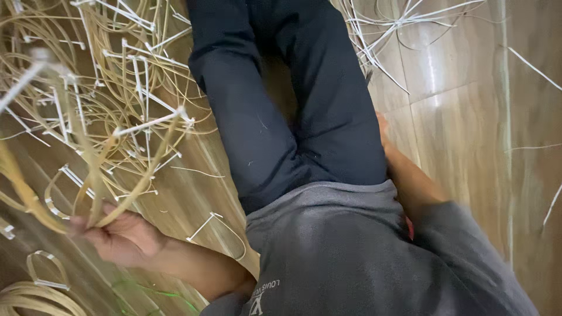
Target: The person sits on the floor and assembles bamboo frames by wrapping white plastic strips around the joints of curved bamboo pieces. They use scissors to trim the excess plastic and occasionally pick up additional bamboo pieces from a pile on the floor.
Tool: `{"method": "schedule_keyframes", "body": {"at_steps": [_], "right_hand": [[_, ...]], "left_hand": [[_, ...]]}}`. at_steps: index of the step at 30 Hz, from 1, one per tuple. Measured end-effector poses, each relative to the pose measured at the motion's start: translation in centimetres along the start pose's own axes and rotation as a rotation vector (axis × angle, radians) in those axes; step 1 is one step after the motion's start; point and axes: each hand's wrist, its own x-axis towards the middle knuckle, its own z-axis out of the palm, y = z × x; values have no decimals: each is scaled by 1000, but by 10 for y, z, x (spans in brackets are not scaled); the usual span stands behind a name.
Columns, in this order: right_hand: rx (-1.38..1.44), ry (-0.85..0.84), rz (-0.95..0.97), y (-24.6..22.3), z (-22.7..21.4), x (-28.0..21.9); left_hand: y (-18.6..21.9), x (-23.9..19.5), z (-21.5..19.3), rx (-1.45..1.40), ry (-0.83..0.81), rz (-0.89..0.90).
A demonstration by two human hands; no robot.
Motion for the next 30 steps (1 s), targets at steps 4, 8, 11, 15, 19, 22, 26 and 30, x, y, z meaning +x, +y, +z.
{"method": "schedule_keyframes", "body": {"at_steps": [4, 8, 11, 15, 19, 22, 26, 30], "right_hand": [[-6, -11, -14, -6, -2, 9], [0, -6, -10, 0, -3, 12], [17, 36, -6, 3, -16, 18], [77, 107, -29, -2, -31, 11], [262, 322, -172, -8, -74, -23], [487, 474, -435, -33, -124, -61], [755, 219, -689, -112, -170, -115], [1500, -1641, -855, -226, -148, -152]], "left_hand": [[-5, -5, 4, -79, -26, -49], [-25, -2, 19, -179, -97, -124], [-47, -1, 33, -386, -60, -151], [-61, 0, 47, -551, -71, -177], [-68, 3, 47, -719, -56, -183], [-74, 4, 44, -742, -48, -201], [-80, 4, 40, -747, -68, -203], [-82, -3, 39, -824, -53, -138]]}}
